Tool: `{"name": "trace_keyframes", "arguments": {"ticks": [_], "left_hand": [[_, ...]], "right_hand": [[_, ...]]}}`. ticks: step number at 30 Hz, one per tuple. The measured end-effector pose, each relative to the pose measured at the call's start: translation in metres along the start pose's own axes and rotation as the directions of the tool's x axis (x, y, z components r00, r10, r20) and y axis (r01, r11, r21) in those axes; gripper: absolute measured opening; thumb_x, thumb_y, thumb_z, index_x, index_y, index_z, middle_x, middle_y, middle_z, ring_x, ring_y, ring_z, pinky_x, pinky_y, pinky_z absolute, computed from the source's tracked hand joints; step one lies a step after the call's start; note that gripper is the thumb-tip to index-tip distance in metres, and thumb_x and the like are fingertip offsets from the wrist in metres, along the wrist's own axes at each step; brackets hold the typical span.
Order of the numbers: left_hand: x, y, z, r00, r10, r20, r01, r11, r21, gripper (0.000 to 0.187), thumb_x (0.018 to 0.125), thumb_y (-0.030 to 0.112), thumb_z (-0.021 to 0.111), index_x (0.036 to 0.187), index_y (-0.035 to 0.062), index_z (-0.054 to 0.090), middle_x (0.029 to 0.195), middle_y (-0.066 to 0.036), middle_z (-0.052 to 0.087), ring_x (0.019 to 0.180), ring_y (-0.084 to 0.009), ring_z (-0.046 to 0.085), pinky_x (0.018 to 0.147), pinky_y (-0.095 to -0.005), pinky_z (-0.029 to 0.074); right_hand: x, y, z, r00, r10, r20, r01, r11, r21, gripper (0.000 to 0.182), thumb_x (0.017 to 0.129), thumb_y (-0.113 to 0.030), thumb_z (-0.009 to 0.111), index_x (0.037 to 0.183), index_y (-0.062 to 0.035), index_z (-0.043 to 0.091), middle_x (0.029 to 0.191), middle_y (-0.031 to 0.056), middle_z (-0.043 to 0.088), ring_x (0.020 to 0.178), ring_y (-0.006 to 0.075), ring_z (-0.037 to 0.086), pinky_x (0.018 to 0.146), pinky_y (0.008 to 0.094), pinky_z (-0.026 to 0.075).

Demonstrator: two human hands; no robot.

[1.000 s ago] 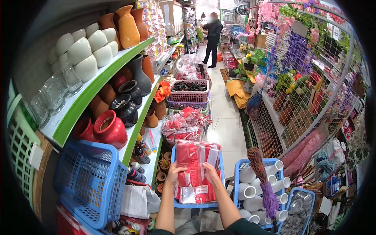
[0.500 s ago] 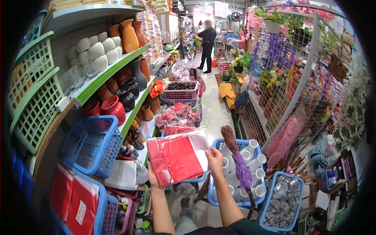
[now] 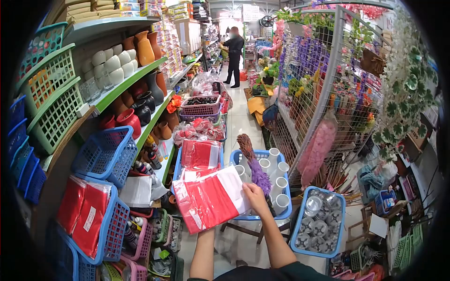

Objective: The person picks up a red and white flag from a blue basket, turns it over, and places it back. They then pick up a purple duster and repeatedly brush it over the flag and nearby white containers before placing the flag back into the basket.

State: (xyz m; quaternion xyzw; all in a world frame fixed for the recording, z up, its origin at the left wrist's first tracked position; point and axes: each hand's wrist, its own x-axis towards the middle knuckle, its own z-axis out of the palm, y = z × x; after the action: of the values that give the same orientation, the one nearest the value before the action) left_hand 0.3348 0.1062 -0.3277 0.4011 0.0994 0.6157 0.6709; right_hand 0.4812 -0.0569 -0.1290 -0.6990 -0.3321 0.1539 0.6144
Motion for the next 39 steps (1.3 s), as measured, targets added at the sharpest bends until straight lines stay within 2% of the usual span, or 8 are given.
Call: {"name": "trace_keyframes", "arguments": {"ticks": [3,5,6,19,25,31,37,39], "left_hand": [[0.001,0.009,0.005,0.991,0.132,-0.004,-0.131,0.989,0.063,0.045,0.093,0.040,0.041,0.127,0.0099,0.047,0.123,-0.010,0.055,0.112,-0.0261,0.052,0.099,-0.0428,0.041],[0.001,0.013,0.006,0.975,0.223,-0.010,-0.221,0.969,0.109,0.045,0.093,0.040,0.041,0.127,0.0100,0.047,0.123,-0.010,0.054,0.113,-0.0260,0.052,0.099,-0.0427,0.040],[0.004,0.014,0.010,0.963,0.268,-0.015,-0.264,0.955,0.134,0.045,0.093,0.040,0.041,0.127,0.0100,0.047,0.123,-0.010,0.054,0.113,-0.0260,0.052,0.099,-0.0426,0.040],[0.015,0.040,0.042,0.625,0.780,0.043,-0.713,0.547,0.438,0.046,0.093,0.039,0.041,0.128,0.0104,0.045,0.125,-0.010,0.053,0.114,-0.0258,0.050,0.100,-0.0418,0.039],[0.045,0.055,0.077,0.403,0.907,0.123,-0.807,0.289,0.515,0.047,0.093,0.039,0.041,0.129,0.0105,0.044,0.125,-0.010,0.053,0.115,-0.0257,0.050,0.101,-0.0414,0.038],[0.053,0.072,0.092,0.208,0.958,0.197,-0.818,0.060,0.571,0.047,0.093,0.039,0.041,0.129,0.0106,0.044,0.126,-0.010,0.052,0.116,-0.0256,0.049,0.101,-0.0413,0.038],[0.063,0.080,0.123,-0.017,0.952,0.304,-0.759,-0.211,0.616,0.048,0.092,0.040,0.041,0.130,0.0107,0.043,0.127,-0.010,0.051,0.116,-0.0256,0.048,0.101,-0.0411,0.037],[0.066,0.084,0.130,-0.086,0.935,0.344,-0.720,-0.297,0.627,0.048,0.092,0.040,0.041,0.130,0.0107,0.043,0.127,-0.010,0.051,0.117,-0.0256,0.048,0.102,-0.0410,0.037]], "right_hand": [[-0.008,-0.001,-0.026,0.994,-0.111,-0.011,0.103,0.955,-0.277,0.033,0.086,-0.021,0.059,0.110,0.0014,0.061,0.085,0.0161,0.060,0.083,0.0318,0.058,0.076,0.0371,0.046],[-0.012,0.012,-0.031,0.941,-0.276,-0.197,0.039,0.663,-0.747,0.039,0.082,-0.016,0.059,0.117,-0.0013,0.056,0.098,0.0186,0.057,0.092,0.0363,0.055,0.080,0.0427,0.045],[-0.014,0.012,-0.034,0.973,-0.121,-0.196,-0.077,0.629,-0.774,0.050,0.077,-0.015,0.061,0.124,-0.0029,0.049,0.106,0.0210,0.053,0.100,0.0392,0.052,0.084,0.0470,0.043],[0.000,0.029,-0.049,0.968,-0.019,-0.252,-0.169,0.693,-0.701,0.053,0.074,-0.005,0.055,0.126,-0.0037,0.046,0.099,0.0239,0.057,0.091,0.0414,0.058,0.079,0.0463,0.048],[-0.049,-0.020,-0.073,0.897,-0.396,-0.197,0.241,0.811,-0.534,0.055,0.071,0.001,0.055,0.125,-0.0051,0.049,0.099,0.0208,0.057,0.087,0.0367,0.060,0.073,0.0438,0.048],[-0.118,-0.019,-0.071,0.645,-0.695,0.317,0.738,0.461,-0.493,0.058,0.069,-0.003,0.061,0.125,-0.0154,0.055,0.093,0.0071,0.059,0.063,0.0238,0.058,0.055,0.0347,0.048],[-0.129,0.004,-0.093,0.733,-0.606,0.308,0.636,0.451,-0.626,0.053,0.071,-0.005,0.062,0.122,-0.0139,0.058,0.083,0.0068,0.057,0.063,0.0227,0.057,0.054,0.0342,0.047],[-0.124,0.011,-0.103,0.892,-0.450,-0.032,0.308,0.658,-0.687,0.050,0.070,-0.002,0.059,0.119,-0.0102,0.058,0.086,0.0127,0.058,0.072,0.0303,0.060,0.063,0.0393,0.049]]}}
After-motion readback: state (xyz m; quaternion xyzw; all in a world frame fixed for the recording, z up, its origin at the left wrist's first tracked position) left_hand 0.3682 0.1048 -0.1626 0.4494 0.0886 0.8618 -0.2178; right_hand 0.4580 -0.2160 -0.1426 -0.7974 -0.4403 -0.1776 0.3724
